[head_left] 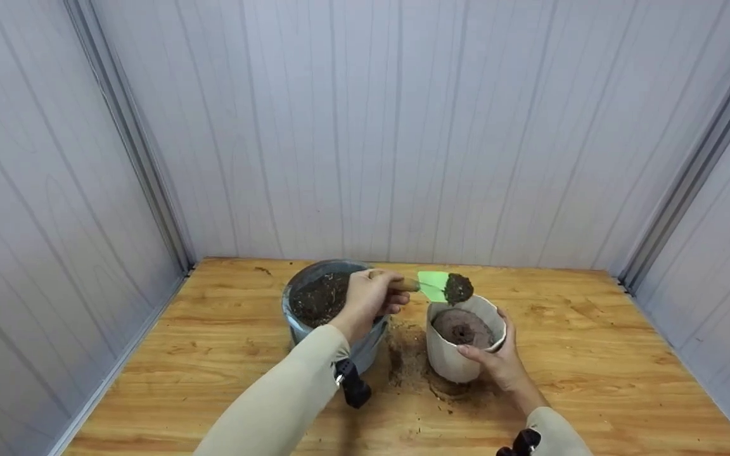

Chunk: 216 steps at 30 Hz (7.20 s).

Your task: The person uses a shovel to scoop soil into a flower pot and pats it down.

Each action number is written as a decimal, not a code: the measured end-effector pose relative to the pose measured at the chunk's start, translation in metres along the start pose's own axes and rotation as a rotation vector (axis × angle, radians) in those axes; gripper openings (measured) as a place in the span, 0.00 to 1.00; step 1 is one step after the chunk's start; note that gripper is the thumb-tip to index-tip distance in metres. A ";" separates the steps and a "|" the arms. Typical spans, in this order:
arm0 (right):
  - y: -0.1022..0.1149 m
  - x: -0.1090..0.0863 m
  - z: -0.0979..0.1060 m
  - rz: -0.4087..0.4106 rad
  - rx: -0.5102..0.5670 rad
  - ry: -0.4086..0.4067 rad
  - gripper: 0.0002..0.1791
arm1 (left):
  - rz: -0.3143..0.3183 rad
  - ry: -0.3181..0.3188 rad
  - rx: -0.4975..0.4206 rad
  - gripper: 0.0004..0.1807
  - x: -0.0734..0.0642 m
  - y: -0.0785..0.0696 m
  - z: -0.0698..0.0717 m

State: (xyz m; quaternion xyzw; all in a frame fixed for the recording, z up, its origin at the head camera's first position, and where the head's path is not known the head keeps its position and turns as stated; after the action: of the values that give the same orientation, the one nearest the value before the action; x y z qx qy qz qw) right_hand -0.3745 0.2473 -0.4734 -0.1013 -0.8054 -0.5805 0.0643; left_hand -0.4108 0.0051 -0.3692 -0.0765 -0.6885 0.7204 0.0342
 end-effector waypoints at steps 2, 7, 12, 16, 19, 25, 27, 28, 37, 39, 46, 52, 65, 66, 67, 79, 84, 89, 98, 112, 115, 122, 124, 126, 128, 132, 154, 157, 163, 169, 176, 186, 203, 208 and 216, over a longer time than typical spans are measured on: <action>0.000 -0.001 -0.001 0.002 0.008 0.002 0.59 | -0.004 0.014 0.028 0.12 0.000 0.001 -0.006; 0.001 -0.003 0.000 -0.006 0.006 0.005 0.58 | -0.006 0.007 0.087 0.11 -0.001 0.003 -0.019; 0.001 -0.004 0.000 -0.021 -0.009 -0.003 0.59 | -0.018 0.017 0.126 0.10 -0.003 0.004 -0.031; 0.001 -0.004 -0.001 -0.023 -0.012 -0.004 0.60 | -0.022 0.042 0.168 0.09 -0.004 0.009 -0.042; 0.000 -0.005 -0.001 -0.021 -0.025 -0.002 0.60 | -0.034 0.066 0.208 0.09 -0.005 0.013 -0.050; -0.001 -0.005 -0.003 -0.027 -0.056 0.008 0.60 | -0.085 0.072 0.298 0.08 -0.009 0.011 -0.057; -0.001 -0.005 -0.004 -0.025 -0.045 0.015 0.60 | -0.099 0.065 0.324 0.07 -0.010 0.010 -0.058; -0.001 -0.005 -0.005 -0.025 -0.041 0.019 0.59 | -0.105 0.064 0.340 0.07 -0.010 0.009 -0.058; 0.002 -0.004 -0.004 -0.027 -0.042 0.008 0.60 | -0.189 0.014 0.541 0.10 -0.006 -0.006 -0.056; 0.003 -0.003 -0.004 -0.023 -0.040 0.010 0.60 | -0.206 0.016 0.566 0.10 -0.006 -0.010 -0.055; 0.002 -0.003 -0.004 -0.037 -0.052 0.011 0.60 | -0.301 -0.006 0.772 0.10 -0.009 -0.026 -0.050; -0.001 -0.002 -0.003 -0.053 -0.056 0.014 0.59 | -0.526 -0.015 1.080 0.08 -0.019 -0.043 -0.060; -0.002 -0.004 -0.003 -0.112 -0.071 0.011 0.60 | -0.718 0.198 1.619 0.10 -0.024 -0.051 -0.116; -0.002 -0.005 -0.002 -0.106 -0.071 0.012 0.60 | -0.711 0.207 1.606 0.10 -0.022 -0.050 -0.114; -0.002 -0.005 -0.002 -0.097 -0.071 0.011 0.60 | -0.702 0.211 1.592 0.09 -0.021 -0.050 -0.112; -0.004 -0.005 0.006 -0.096 -0.083 -0.002 0.60 | -0.836 0.151 1.432 0.02 -0.029 -0.069 -0.086; -0.004 -0.002 0.012 -0.097 -0.067 -0.011 0.60 | -0.869 0.136 1.423 0.03 -0.032 -0.087 -0.082; -0.005 0.000 0.018 -0.097 -0.082 -0.021 0.60 | -0.851 0.126 1.356 0.03 -0.030 -0.102 -0.068; -0.006 0.003 0.020 -0.103 -0.101 -0.011 0.60 | -0.758 0.041 1.191 0.03 -0.022 -0.122 -0.019; -0.003 0.008 0.015 -0.066 -0.073 0.023 0.59 | -0.648 -0.188 0.984 0.05 -0.019 -0.115 0.087; -0.002 0.007 0.016 -0.063 -0.071 0.016 0.60 | -0.641 -0.235 0.956 0.05 -0.022 -0.110 0.104; -0.001 0.007 0.016 -0.064 -0.061 0.013 0.60 | -0.623 -0.365 0.973 0.05 -0.032 -0.095 0.140; 0.001 0.007 0.017 -0.061 -0.060 0.011 0.60 | -0.603 -0.386 0.976 0.05 -0.034 -0.090 0.147; 0.002 0.007 0.018 -0.060 -0.067 0.005 0.60 | -0.589 -0.400 0.985 0.05 -0.036 -0.086 0.153; 0.002 0.006 0.019 -0.062 -0.072 -0.001 0.60 | -0.572 -0.412 1.003 0.05 -0.038 -0.084 0.158; 0.002 0.005 0.021 -0.074 -0.081 -0.008 0.60 | -0.566 -0.444 1.043 0.04 -0.042 -0.087 0.165; 0.005 -0.004 0.025 -0.098 -0.096 -0.015 0.59 | -0.505 -0.253 1.399 0.23 -0.028 -0.126 0.105; 0.005 -0.006 0.024 -0.110 -0.101 -0.017 0.59 | -0.487 -0.242 1.415 0.23 -0.027 -0.122 0.106; 0.006 -0.005 0.023 -0.113 -0.106 -0.022 0.59 | -0.419 -0.205 1.479 0.25 -0.026 -0.115 0.110; 0.003 -0.003 0.019 -0.113 -0.103 -0.009 0.59 | -0.331 -0.101 1.441 0.21 -0.027 -0.110 0.116; 0.004 -0.003 0.015 -0.085 -0.105 0.001 0.58 | -0.276 0.049 1.334 0.07 -0.030 -0.103 0.122; 0.000 -0.004 0.014 -0.101 -0.107 -0.005 0.60 | -0.117 0.027 1.028 0.08 -0.034 -0.072 0.154; 0.003 -0.002 0.018 -0.117 -0.082 -0.003 0.59 | -0.102 -0.152 0.599 0.08 -0.035 -0.016 0.189; 0.003 -0.002 0.019 -0.109 -0.094 -0.006 0.59 | -0.113 -0.182 0.529 0.10 -0.038 -0.006 0.185; 0.004 -0.005 0.021 -0.115 -0.099 -0.007 0.59 | -0.083 -0.223 0.443 0.15 -0.038 0.008 0.176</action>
State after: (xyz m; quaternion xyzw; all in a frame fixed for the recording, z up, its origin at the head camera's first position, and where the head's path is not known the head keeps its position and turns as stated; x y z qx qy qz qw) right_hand -0.3686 0.2682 -0.4776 -0.0603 -0.7803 -0.6221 0.0229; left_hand -0.4007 -0.1748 -0.3676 0.0411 -0.5157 0.8558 0.0034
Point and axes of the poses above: each hand's wrist, its own x-axis towards the middle knuckle, its own z-axis out of the back of the hand, y = z × x, the point moved 10 cm from there along x, towards the middle knuckle, and after that the axes turned 15 degrees about x, right-handed, at the moved point
